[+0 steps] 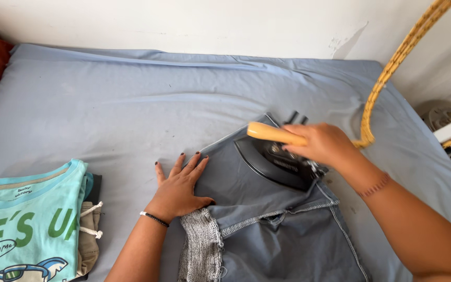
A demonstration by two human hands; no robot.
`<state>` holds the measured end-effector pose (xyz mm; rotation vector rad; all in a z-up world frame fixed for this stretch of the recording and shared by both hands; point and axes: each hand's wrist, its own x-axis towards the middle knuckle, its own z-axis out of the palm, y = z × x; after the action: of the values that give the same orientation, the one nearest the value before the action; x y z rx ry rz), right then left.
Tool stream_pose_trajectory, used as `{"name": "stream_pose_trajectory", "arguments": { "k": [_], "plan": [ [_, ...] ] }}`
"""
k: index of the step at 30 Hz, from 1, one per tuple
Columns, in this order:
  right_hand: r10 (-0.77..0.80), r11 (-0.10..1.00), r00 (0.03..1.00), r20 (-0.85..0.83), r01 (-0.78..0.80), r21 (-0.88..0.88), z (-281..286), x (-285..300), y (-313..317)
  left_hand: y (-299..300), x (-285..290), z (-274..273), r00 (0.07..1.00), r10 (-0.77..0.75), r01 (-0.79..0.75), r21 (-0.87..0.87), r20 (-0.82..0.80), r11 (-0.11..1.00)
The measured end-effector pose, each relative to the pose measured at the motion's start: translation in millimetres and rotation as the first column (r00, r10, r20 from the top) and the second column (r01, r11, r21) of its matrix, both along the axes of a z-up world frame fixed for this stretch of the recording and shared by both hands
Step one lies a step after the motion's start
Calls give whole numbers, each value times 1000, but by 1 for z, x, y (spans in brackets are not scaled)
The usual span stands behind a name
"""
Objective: The person irons a pair of grey shorts and a white sleeveless top on a bed. They use a black electric iron to smooth the fabric, folding the shorts and top as they work. The person handles the garments one at a time, adjusting them on the bed surface before applying the iron.
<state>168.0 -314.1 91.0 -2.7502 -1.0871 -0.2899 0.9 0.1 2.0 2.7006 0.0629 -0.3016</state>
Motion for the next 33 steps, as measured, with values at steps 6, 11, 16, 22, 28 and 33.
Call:
{"name": "stream_pose_trajectory", "arguments": {
  "k": [6, 11, 16, 22, 28, 33],
  "plan": [
    [-281, 953, 947, 157, 295, -71, -3, -13, -16, -2, -3, 1, 1000, 9, -9, 9, 0, 1000],
    [-321, 939, 927, 192, 338, -62, -2, 7, -11, -1, -2, 3, 1000, 9, -9, 0, -8, 1000],
    [-48, 997, 989, -142, 55, 51, 5, 20, -29, -2, -3, 1, 1000, 4, -4, 0, 7, 1000],
    [348, 937, 935, -69, -349, 1, 4, 16, 7, -1, -2, -1, 1000, 0, 0, -5, 22, 1000],
    [520, 854, 854, 3, -520, -10, 3, -7, 67, -1, -2, 1, 999, 25, -24, -35, 29, 999],
    [554, 832, 832, 23, -553, -33, 0, -8, 87, -2, -3, 1, 999, 40, -39, -36, 28, 999]
  ]
}}
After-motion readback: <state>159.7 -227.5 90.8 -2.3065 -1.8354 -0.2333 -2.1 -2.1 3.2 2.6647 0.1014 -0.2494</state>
